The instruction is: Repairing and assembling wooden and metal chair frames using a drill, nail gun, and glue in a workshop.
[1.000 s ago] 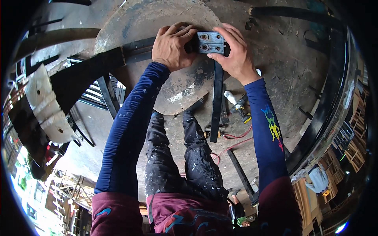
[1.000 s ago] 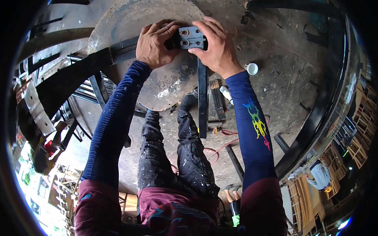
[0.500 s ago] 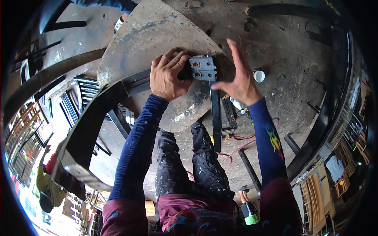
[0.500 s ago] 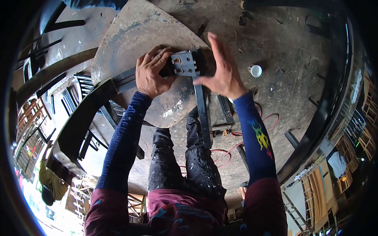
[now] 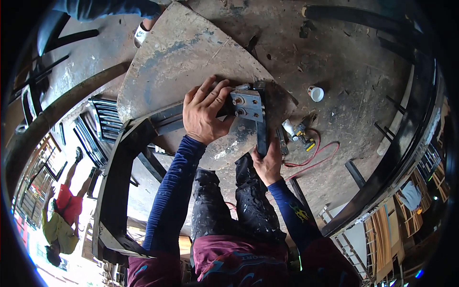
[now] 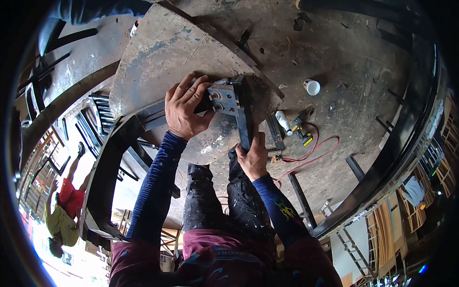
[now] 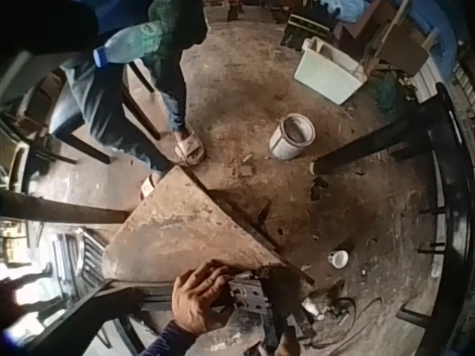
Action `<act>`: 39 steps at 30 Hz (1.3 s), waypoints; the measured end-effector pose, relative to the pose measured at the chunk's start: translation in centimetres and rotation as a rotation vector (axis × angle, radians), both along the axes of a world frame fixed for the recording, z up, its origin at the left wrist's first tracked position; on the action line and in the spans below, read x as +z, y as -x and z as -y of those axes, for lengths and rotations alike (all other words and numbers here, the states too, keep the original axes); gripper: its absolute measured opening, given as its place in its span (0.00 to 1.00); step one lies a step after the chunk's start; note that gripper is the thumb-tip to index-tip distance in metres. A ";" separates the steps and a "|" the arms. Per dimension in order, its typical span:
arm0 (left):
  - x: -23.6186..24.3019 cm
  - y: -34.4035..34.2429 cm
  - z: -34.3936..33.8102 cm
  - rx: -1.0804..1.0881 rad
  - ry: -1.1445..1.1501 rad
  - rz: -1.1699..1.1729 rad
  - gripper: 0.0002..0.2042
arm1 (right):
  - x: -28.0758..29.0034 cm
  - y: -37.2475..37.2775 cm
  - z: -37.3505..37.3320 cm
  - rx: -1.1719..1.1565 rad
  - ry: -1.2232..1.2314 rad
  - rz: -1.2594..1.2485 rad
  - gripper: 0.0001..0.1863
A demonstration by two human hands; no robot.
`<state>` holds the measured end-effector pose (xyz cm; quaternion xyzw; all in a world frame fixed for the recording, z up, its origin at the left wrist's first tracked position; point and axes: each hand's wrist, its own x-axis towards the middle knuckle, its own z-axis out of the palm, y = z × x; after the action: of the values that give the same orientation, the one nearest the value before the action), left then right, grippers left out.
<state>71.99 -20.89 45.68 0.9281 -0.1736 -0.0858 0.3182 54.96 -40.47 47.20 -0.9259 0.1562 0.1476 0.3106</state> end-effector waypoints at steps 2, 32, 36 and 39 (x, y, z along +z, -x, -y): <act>0.0 -0.1 0.0 -0.005 -0.001 -0.008 0.35 | 0.0 0.0 -0.2 -0.008 0.007 -0.010 0.47; -6.7 0.5 -7.1 -0.111 -0.007 0.136 0.27 | -20.2 45.1 14.2 -0.447 0.106 -1.075 0.21; -4.7 -3.9 -12.3 -0.831 -0.730 0.755 0.23 | -27.3 46.9 11.7 -0.525 0.109 -1.101 0.28; -9.2 -3.2 -11.0 -0.877 -0.645 0.664 0.23 | -30.3 48.1 13.9 -0.462 0.442 -0.873 0.27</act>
<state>75.22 -9.86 36.48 0.7972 -0.5921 0.0362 -0.1125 6.89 -54.39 16.86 -0.7632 0.4976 0.4103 0.0392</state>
